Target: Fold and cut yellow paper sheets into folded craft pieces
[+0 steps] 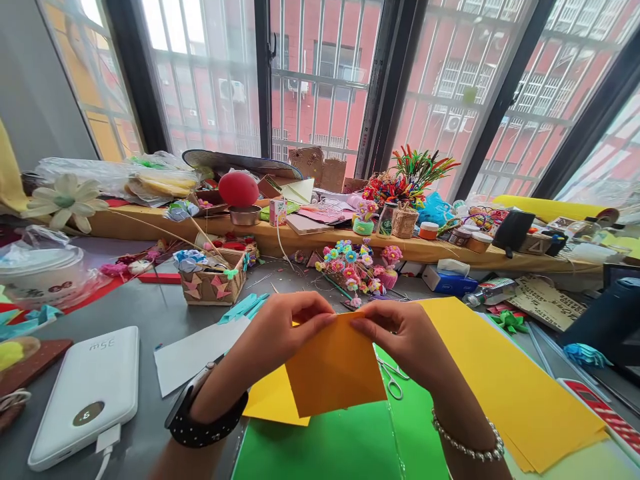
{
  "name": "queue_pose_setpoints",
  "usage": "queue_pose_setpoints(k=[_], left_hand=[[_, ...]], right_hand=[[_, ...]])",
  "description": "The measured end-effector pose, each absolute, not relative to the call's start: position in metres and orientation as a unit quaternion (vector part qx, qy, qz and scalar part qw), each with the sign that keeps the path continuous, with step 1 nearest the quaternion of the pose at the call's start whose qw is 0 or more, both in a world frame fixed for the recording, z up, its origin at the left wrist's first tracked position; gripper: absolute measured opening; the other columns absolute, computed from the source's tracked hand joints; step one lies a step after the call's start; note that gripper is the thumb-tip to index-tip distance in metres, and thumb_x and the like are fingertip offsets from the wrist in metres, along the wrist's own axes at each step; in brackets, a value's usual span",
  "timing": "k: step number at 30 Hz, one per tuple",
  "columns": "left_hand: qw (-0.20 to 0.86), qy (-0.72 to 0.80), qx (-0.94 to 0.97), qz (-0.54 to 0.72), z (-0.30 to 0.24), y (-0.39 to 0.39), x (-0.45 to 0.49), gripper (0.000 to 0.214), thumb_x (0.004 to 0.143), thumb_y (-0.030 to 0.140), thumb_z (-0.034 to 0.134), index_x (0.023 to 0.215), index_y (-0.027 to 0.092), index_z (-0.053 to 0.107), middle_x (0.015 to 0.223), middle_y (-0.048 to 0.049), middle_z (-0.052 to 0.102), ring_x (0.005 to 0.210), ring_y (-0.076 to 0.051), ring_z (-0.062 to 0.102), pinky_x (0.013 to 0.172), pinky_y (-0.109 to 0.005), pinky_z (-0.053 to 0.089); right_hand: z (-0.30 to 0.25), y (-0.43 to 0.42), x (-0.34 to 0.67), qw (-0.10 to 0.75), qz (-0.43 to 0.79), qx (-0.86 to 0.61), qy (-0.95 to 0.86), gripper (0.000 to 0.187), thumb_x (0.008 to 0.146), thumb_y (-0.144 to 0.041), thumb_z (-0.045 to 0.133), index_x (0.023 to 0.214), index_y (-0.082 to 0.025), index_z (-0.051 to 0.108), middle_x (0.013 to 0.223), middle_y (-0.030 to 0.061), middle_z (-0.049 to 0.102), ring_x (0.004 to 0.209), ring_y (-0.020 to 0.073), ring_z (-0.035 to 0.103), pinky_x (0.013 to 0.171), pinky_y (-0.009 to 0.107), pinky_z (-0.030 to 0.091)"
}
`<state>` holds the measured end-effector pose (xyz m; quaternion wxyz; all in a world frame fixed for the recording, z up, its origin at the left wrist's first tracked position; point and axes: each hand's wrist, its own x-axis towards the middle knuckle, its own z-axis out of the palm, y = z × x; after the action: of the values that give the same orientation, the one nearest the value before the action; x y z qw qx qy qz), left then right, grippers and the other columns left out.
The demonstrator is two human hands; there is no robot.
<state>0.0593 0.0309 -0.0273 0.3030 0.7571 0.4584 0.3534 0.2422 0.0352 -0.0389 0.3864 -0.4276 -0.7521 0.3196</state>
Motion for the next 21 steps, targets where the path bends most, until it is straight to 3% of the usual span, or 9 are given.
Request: queue_pose_setpoints(k=[14, 21], left_hand=[[0.302, 0.456, 0.759, 0.354, -0.025, 0.031, 0.047, 0.022, 0.075, 0.036, 0.052, 0.074, 0.018, 0.064, 0.073, -0.0001, 0.066, 0.070, -0.014, 0.058, 0.062, -0.020, 0.044], [0.335, 0.447, 0.714, 0.423, -0.031, 0.040, 0.039, 0.021, 0.073, 0.036, 0.055, 0.079, 0.017, 0.061, 0.077, -0.0013, 0.065, 0.075, -0.015, 0.059, 0.067, -0.022, 0.046]], right_hand=[[-0.037, 0.038, 0.255, 0.407, 0.365, -0.443, -0.711, 0.020, 0.071, -0.035, 0.058, 0.072, -0.017, 0.066, 0.068, 0.0026, 0.065, 0.064, 0.0154, 0.058, 0.053, 0.022, 0.043], [-0.039, 0.043, 0.269, 0.459, 0.370, -0.471, -0.656, 0.025, 0.068, -0.038, 0.062, 0.075, -0.015, 0.066, 0.073, 0.0054, 0.066, 0.068, 0.0182, 0.059, 0.060, 0.027, 0.047]])
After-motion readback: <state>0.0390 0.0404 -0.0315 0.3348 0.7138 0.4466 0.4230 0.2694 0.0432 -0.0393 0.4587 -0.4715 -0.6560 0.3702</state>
